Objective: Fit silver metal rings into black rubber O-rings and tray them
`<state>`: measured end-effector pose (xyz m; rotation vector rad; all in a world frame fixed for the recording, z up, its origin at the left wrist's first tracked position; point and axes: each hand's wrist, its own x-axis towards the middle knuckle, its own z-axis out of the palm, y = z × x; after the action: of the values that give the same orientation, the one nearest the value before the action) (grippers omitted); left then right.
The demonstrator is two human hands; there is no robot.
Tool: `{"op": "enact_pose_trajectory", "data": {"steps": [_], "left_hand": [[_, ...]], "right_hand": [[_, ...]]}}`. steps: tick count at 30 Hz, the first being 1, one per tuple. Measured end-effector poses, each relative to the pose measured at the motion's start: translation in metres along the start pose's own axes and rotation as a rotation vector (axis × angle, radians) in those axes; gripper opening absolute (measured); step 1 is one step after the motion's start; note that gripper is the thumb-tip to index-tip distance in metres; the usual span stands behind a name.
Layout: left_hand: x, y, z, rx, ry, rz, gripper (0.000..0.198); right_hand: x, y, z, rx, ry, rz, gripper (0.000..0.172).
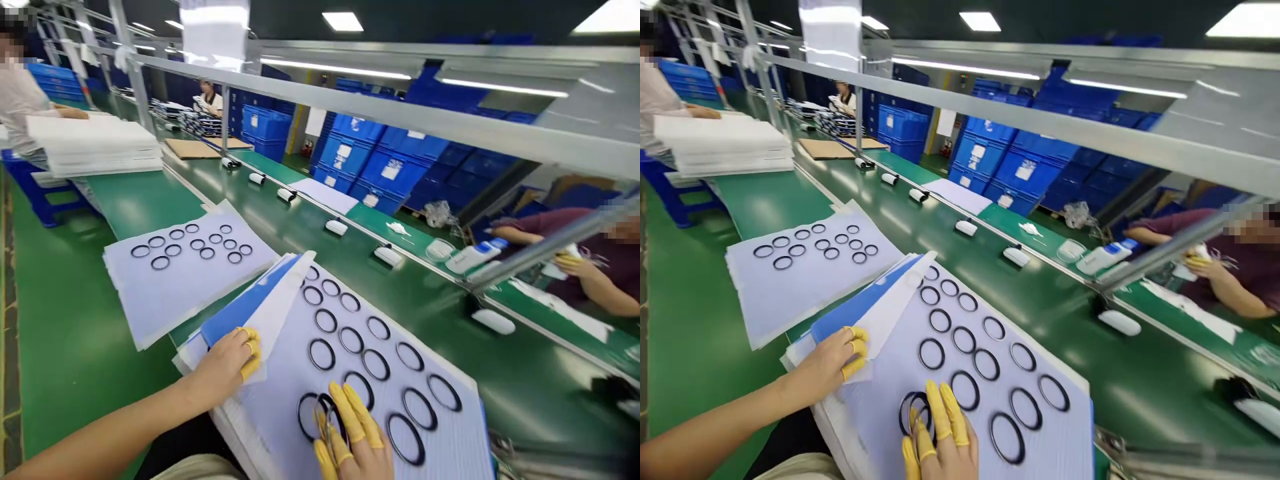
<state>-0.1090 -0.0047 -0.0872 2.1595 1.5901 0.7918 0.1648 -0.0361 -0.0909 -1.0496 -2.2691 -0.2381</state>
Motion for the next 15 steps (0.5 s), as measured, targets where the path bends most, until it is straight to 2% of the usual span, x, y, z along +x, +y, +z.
{"op": "enact_pose_trajectory", "data": {"steps": [3, 6, 9, 12, 15], "left_hand": [[0.003, -0.008, -0.013, -0.054, 0.119, -0.112, 0.011], [-0.003, -0.027, -0.029, -0.094, 0.211, -0.231, 0.014], [-0.015, -0.051, -0.036, -0.146, 0.247, -0.334, 0.014], [-0.026, -0.071, -0.035, -0.213, 0.256, -0.403, 0.014], [-0.029, -0.081, -0.034, -0.305, 0.244, -0.461, 0.016]], "right_hand": [[0.033, 0.000, 0.024, -0.192, -0.065, -0.260, 0.011], [0.050, 0.002, 0.043, -0.303, -0.112, -0.369, 0.016], [0.065, 0.006, 0.054, -0.334, -0.104, -0.377, 0.019], [0.088, 0.007, 0.064, -0.292, -0.103, -0.268, 0.025], [0.112, 0.008, 0.075, -0.268, -0.146, -0.195, 0.027]]}}
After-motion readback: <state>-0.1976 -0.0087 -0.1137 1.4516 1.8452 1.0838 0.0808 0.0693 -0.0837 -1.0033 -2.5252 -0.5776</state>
